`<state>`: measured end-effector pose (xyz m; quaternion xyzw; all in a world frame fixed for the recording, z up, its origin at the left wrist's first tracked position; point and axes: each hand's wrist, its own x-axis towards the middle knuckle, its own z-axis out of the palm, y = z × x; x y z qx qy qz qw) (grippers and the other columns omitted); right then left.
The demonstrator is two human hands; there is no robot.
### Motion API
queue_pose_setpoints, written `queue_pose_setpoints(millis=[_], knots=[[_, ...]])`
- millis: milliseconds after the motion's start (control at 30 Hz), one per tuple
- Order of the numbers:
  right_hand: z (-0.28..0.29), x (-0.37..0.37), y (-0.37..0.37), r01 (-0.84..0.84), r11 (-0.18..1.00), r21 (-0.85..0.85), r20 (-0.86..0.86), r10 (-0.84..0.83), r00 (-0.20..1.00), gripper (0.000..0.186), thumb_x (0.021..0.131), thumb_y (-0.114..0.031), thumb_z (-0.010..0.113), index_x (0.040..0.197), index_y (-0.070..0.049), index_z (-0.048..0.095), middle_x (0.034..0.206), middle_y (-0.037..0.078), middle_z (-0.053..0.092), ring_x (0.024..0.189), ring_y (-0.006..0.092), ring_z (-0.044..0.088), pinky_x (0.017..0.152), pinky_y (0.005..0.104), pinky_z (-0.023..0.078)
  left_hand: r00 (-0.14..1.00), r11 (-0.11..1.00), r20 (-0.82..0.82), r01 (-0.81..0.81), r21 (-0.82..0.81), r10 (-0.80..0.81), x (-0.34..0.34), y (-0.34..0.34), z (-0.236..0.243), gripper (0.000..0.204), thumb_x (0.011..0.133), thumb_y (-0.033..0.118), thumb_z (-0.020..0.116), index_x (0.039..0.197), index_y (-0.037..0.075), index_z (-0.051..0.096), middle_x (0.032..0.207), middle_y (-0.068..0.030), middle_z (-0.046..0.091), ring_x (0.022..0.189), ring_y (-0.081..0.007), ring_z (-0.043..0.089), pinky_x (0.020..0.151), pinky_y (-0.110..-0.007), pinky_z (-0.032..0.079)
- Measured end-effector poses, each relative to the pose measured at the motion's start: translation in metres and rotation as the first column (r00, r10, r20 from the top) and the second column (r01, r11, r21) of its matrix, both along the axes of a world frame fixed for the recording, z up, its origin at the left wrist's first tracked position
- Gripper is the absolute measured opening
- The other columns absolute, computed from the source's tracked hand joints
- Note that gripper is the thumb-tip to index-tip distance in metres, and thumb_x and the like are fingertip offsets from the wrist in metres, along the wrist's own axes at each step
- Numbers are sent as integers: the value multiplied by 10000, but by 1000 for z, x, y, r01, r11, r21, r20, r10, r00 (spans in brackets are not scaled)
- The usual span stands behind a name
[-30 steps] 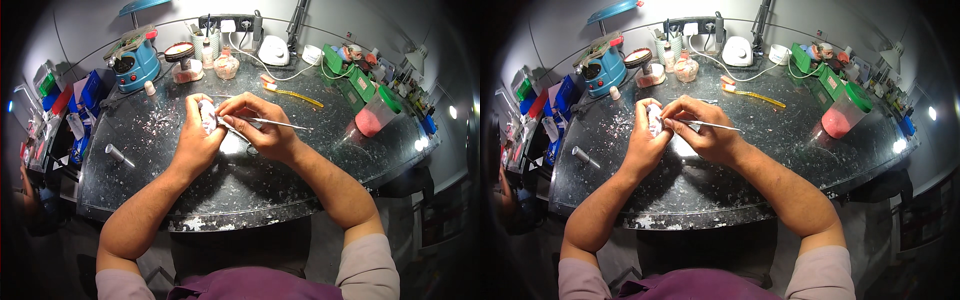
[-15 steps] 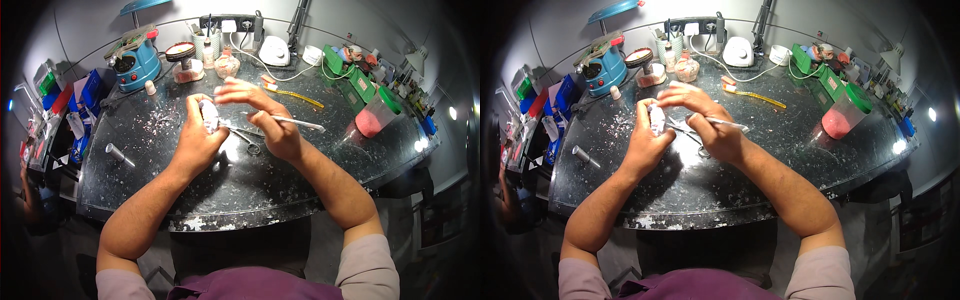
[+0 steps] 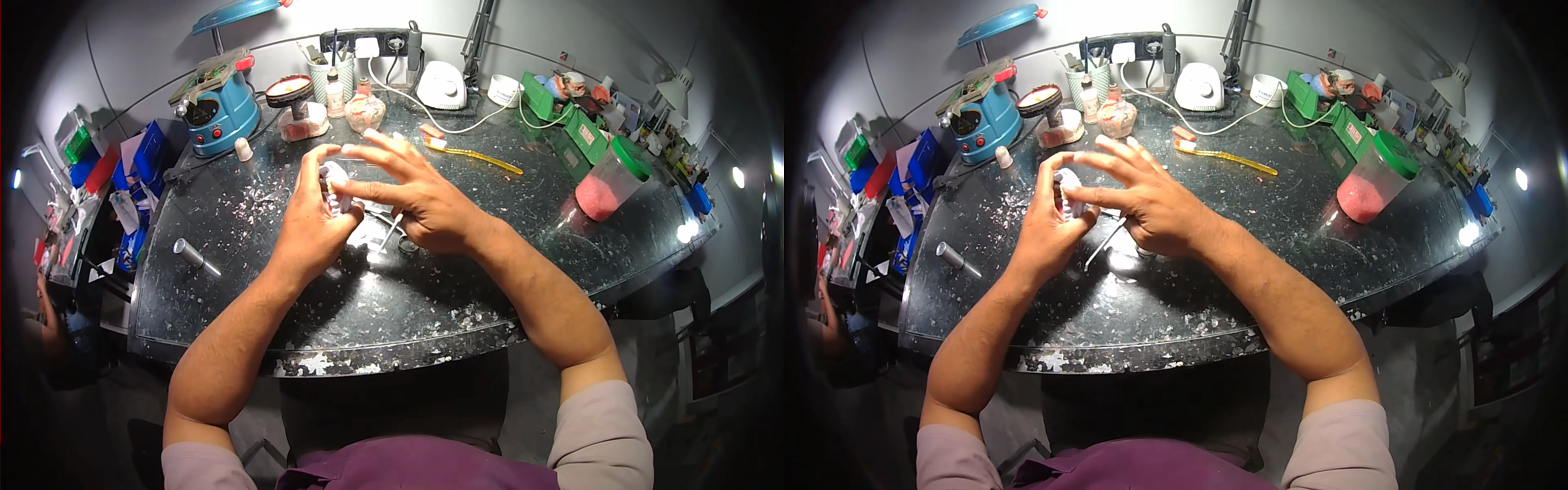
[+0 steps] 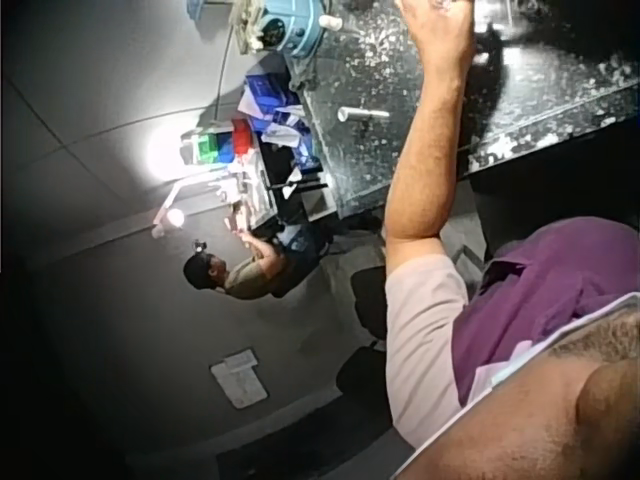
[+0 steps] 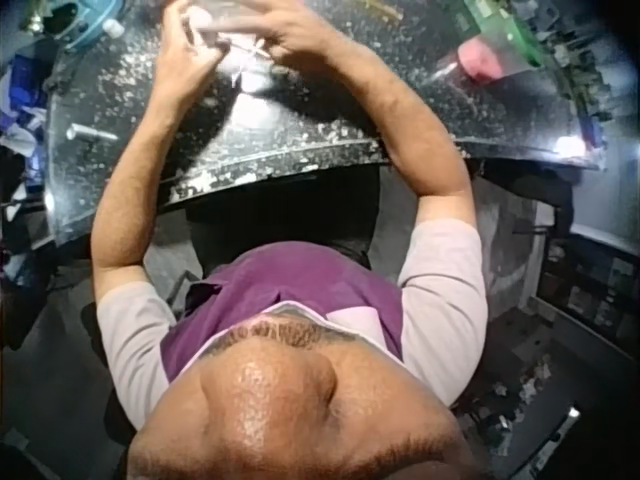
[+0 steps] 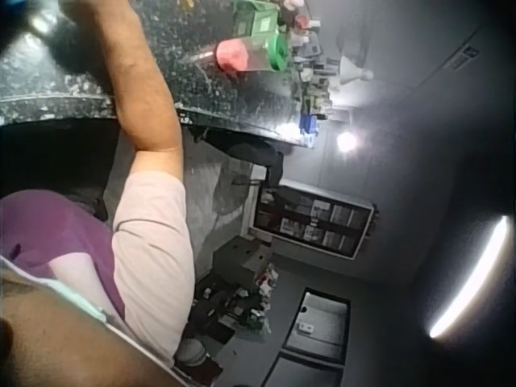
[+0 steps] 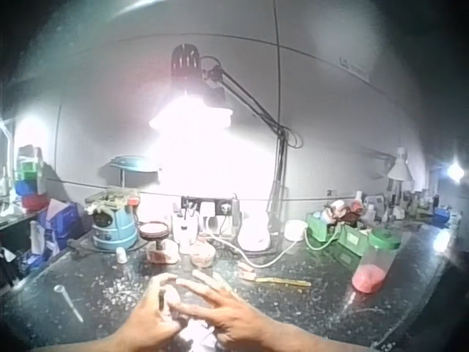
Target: The person applies a liquid material to a dental model using a small brush and shapes it with a metal tool. They alternate between brushing the surface and smoothing the material with the tool while holding the model in their other hand.
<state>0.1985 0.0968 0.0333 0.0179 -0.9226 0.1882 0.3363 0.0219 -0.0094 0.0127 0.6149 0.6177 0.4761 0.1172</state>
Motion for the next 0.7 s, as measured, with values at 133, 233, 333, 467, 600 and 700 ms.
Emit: queue_pose_setpoints(millis=[133, 233, 333, 467, 600, 700], knots=[[10, 12, 14, 89, 888, -451, 172, -12, 985, 355, 853, -82, 521, 1161, -105, 697, 1129, 186, 696, 1151, 296, 642, 1036, 421, 461, 953, 995, 302, -48, 82, 21, -15, 9, -9, 632, 851, 38, 735, 1277, 70, 268, 1122, -148, 552, 992, -188, 600, 840, -333, 531], [19, 18, 25, 499, 810, -309, 540, -282, 793, 350, 914, -347, 582, 1141, -106, 695, 1061, 187, 713, 1045, 283, 686, 906, 423, 517, 950, 992, 299, -108, 62, 85, -22, 4, 0, 582, 839, 62, 743, 1268, 50, 350, 1056, -84, 566, 975, -153, 572, 871, -288, 486], [3, 20, 45, 477, 879, -16, 593, -376, 712, 552, 862, -594, 671, 1090, -93, 718, 1073, 151, 718, 1081, 281, 667, 904, 407, 512, 965, 999, 259, 33, 39, -42, -24, 9, -6, 495, 797, 3, 676, 1240, 31, 457, 1089, -64, 586, 1023, -143, 573, 929, -286, 468], [-10, 38, 87, 496, 863, -94, 255, -461, 850, 316, 902, -319, 703, 1115, -89, 736, 1191, 130, 675, 1194, 302, 589, 1055, 388, 443, 959, 996, 269, 91, -7, -86, -25, 8, -7, 442, 757, -19, 625, 1194, 14, 570, 1110, -53, 616, 1067, -134, 576, 967, -266, 444], [-40, 85, 139, 839, 529, 128, 275, -832, 482, 325, 883, -282, 712, 1168, -126, 709, 1207, 116, 661, 1181, 319, 574, 1003, 426, 461, 963, 996, 258, 82, 18, -84, -17, 10, -1, 429, 760, 4, 644, 1185, 2, 584, 1065, -61, 634, 1022, -137, 597, 937, -268, 464], [-36, 78, 137, 808, 589, -10, 308, -767, 563, 229, 922, -254, 677, 1119, -141, 709, 1141, 96, 670, 1059, 287, 618, 926, 410, 490, 965, 999, 257, 46, -8, -43, -19, 10, -4, 436, 756, -14, 626, 1189, 6, 577, 1083, -48, 622, 1036, -128, 582, 952, -256, 444]])
